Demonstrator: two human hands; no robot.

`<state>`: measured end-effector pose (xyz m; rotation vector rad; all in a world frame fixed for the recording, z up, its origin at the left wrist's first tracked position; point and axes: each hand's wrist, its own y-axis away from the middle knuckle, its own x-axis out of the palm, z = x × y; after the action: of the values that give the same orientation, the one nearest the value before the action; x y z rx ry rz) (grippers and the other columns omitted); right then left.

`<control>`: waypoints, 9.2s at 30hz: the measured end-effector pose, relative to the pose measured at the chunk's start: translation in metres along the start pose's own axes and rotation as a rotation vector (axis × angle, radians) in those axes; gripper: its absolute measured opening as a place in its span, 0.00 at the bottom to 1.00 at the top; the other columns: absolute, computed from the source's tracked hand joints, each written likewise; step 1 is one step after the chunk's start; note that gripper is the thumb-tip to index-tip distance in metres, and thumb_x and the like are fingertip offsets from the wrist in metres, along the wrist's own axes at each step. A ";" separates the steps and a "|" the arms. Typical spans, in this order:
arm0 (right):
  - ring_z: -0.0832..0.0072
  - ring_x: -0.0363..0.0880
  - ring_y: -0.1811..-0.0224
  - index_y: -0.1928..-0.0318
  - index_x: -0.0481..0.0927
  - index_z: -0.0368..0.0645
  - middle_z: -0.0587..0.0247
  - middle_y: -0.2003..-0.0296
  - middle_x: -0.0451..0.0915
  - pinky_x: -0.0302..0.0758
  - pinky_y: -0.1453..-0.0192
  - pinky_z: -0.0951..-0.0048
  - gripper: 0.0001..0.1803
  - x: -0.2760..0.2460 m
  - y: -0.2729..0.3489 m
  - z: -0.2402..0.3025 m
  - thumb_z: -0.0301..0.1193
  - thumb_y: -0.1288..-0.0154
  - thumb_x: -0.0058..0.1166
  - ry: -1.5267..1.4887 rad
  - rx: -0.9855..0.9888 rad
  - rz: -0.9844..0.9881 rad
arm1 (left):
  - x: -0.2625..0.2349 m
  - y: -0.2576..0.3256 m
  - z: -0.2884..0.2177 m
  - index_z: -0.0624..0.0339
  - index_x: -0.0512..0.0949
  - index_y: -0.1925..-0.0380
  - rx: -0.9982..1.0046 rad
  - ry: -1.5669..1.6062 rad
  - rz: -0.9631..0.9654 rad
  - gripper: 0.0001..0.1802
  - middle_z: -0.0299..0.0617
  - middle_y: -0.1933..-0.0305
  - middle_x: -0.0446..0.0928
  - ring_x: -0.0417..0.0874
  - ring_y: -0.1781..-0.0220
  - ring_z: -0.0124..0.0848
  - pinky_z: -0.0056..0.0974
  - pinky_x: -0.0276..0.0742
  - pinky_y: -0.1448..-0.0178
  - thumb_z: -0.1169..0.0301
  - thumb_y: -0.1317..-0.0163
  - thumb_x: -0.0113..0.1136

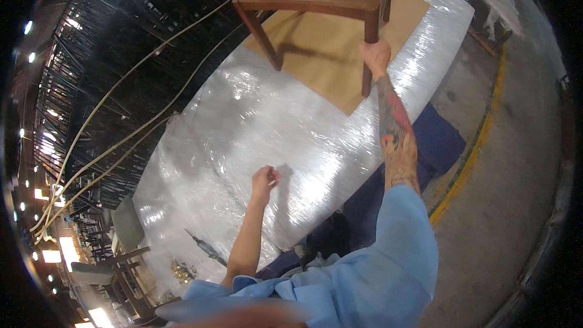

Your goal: The person assembles wooden chairs by attaching the seat and backrest to the frame using a pneumatic drill. They handle screws and nuts, position the chair parts, and secure them with the drill in a workshop setting.

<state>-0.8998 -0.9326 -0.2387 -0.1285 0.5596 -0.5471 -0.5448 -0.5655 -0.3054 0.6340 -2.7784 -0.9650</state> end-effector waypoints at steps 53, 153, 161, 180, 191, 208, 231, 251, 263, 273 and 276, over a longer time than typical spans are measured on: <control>0.80 0.64 0.71 0.67 0.74 0.46 0.72 0.71 0.70 0.60 0.64 0.79 0.14 -0.294 0.688 0.236 0.44 0.41 0.52 -0.884 0.156 0.884 | -0.437 0.635 0.062 0.67 0.86 0.64 0.816 -0.384 -0.810 0.30 0.55 0.68 0.85 0.87 0.64 0.44 0.43 0.81 0.58 0.49 0.55 0.72; 0.38 0.76 0.43 0.46 0.78 0.29 0.27 0.51 0.78 0.72 0.40 0.54 0.33 -0.009 0.981 0.504 0.51 0.32 0.53 0.431 -0.743 0.791 | -0.960 0.302 0.278 0.80 0.68 0.41 0.129 0.671 -0.157 0.19 0.58 0.43 0.75 0.80 0.43 0.41 0.40 0.79 0.37 0.81 0.29 0.47; 0.51 0.79 0.57 0.50 0.78 0.34 0.44 0.56 0.79 0.75 0.50 0.55 0.19 -0.038 1.028 0.535 0.33 0.36 0.61 0.201 -1.345 0.418 | -0.998 0.358 0.239 0.81 0.63 0.37 0.384 1.005 -0.125 0.22 0.63 0.37 0.71 0.77 0.38 0.46 0.43 0.73 0.30 0.80 0.28 0.46; 0.62 0.84 0.68 0.59 0.81 0.35 0.49 0.68 0.84 0.78 0.62 0.64 0.10 -0.019 1.247 0.645 0.29 0.38 0.59 -0.643 -0.815 1.412 | -0.929 0.510 0.090 0.75 0.56 0.30 0.867 0.753 0.138 0.28 0.61 0.30 0.64 0.69 0.29 0.47 0.47 0.65 0.25 0.81 0.29 0.42; 0.77 0.82 0.71 0.50 0.78 0.32 0.62 0.70 0.83 0.78 0.69 0.76 0.15 0.074 1.112 0.617 0.24 0.37 0.57 -0.498 -0.173 1.189 | -0.943 0.472 0.122 0.70 0.69 0.42 0.989 0.698 -0.564 0.16 0.47 0.56 0.78 0.81 0.60 0.30 0.30 0.75 0.55 0.70 0.22 0.43; 0.55 0.86 0.65 0.65 0.89 0.45 0.53 0.71 0.87 0.79 0.55 0.59 0.15 0.133 1.096 0.591 0.42 0.47 0.68 -0.025 -0.550 0.715 | -0.920 0.477 0.131 0.65 0.68 0.50 0.714 1.008 -0.467 0.11 0.38 0.66 0.71 0.66 0.72 0.22 0.29 0.65 0.66 0.77 0.31 0.50; 0.60 0.77 0.50 0.60 0.84 0.39 0.56 0.52 0.77 0.77 0.53 0.66 0.10 -0.018 1.205 0.675 0.25 0.44 0.66 -0.454 -1.473 1.188 | -0.926 0.513 0.068 0.69 0.62 0.35 0.618 0.664 0.441 0.24 0.48 0.42 0.72 0.77 0.38 0.38 0.44 0.75 0.32 0.82 0.32 0.42; 0.82 0.79 0.62 0.59 0.83 0.37 0.68 0.63 0.82 0.73 0.58 0.78 0.06 -0.038 1.119 0.636 0.27 0.33 0.60 -0.633 -0.770 1.172 | -0.984 0.461 0.038 0.70 0.60 0.50 0.618 0.019 -0.167 0.19 0.60 0.56 0.82 0.88 0.64 0.39 0.39 0.86 0.61 0.62 0.24 0.48; 0.78 0.78 0.60 0.61 0.82 0.34 0.64 0.64 0.80 0.72 0.57 0.78 0.08 -0.031 1.055 0.551 0.27 0.34 0.61 -0.340 -0.825 0.813 | -1.030 0.380 0.034 0.69 0.82 0.60 0.705 0.202 -0.405 0.15 0.39 0.72 0.81 0.78 0.76 0.22 0.28 0.74 0.73 0.65 0.35 0.67; 0.69 0.78 0.68 0.65 0.83 0.34 0.57 0.70 0.79 0.72 0.61 0.71 0.09 -0.013 1.054 0.534 0.28 0.39 0.64 -0.275 -0.893 0.764 | -1.029 0.382 0.018 0.70 0.78 0.52 0.632 0.155 -0.317 0.16 0.43 0.64 0.82 0.84 0.66 0.28 0.30 0.83 0.61 0.66 0.29 0.60; 0.69 0.79 0.68 0.65 0.83 0.33 0.57 0.70 0.80 0.73 0.61 0.71 0.09 -0.017 1.055 0.538 0.28 0.39 0.65 -0.238 -0.839 0.816 | -1.021 0.386 0.012 0.70 0.75 0.53 0.593 0.151 -0.272 0.15 0.45 0.62 0.82 0.84 0.64 0.28 0.31 0.83 0.59 0.65 0.27 0.55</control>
<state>-0.1408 -0.0429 -0.0520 -0.7137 0.5252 0.5201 0.2407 0.1531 -0.0634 1.1256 -2.8740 -0.0847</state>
